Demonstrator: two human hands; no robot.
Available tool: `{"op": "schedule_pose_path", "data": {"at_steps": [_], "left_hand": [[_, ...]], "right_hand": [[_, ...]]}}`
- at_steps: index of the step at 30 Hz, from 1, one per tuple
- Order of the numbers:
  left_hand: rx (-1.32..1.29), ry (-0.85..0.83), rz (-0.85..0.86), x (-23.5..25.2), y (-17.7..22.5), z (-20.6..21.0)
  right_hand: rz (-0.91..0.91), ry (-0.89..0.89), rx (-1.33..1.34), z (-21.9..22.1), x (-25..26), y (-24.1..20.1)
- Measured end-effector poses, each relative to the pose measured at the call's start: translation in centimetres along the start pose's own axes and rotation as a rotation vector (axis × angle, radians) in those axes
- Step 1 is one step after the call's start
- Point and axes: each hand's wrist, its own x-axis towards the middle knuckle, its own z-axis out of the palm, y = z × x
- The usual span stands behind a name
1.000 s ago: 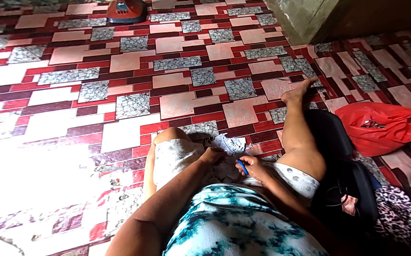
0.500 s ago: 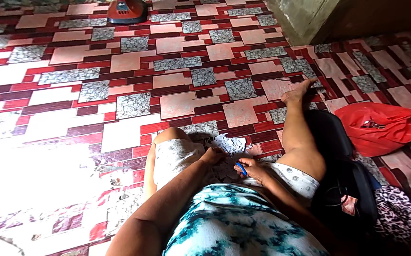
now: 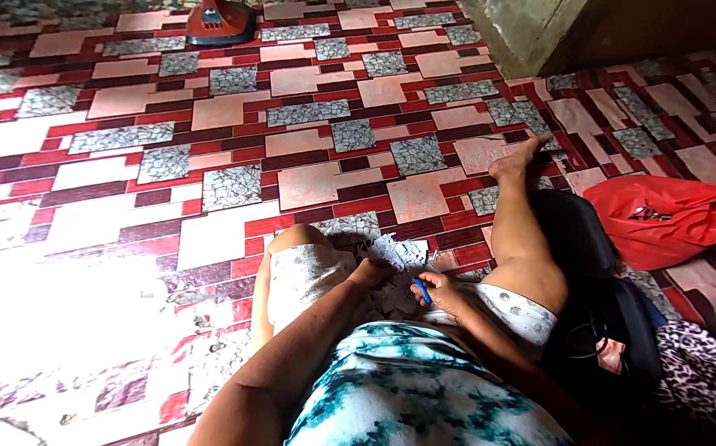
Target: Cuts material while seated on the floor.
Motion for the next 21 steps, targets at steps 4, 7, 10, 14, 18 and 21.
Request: {"op": "schedule_pose_path", "data": {"at_steps": [4,7,10,14,18,21], "left_hand": [[-0.011,0.068,0.005,-0.1,0.2,-0.3],[0.018,0.098,-0.002,-0.1,0.5,-0.5],[0.117,0.091,0.019,0.1,0.4,-0.4],[0.344,0.084,0.076,0.3,0.6,-0.5],[0.296,0.094,0.162,-0.6,1.1,-0.9],[0.084,0.136,0.338,-2.5,1.2,-2.0]], "right_hand": [[-0.016,0.165,0.166,-0.6,0.0,-0.4],[-0.012,0.257,0.314,-1.1,-0.1,-0.5],[0.027,0.289,0.412,-1.6,0.0,-0.3],[0.071,0.366,0.466,-1.8,0.4,0.1],[0.078,0.579,0.448,-1.6,1.0,0.1],[0.054,0.705,0.299,-1.6,1.9,0.4]]}}
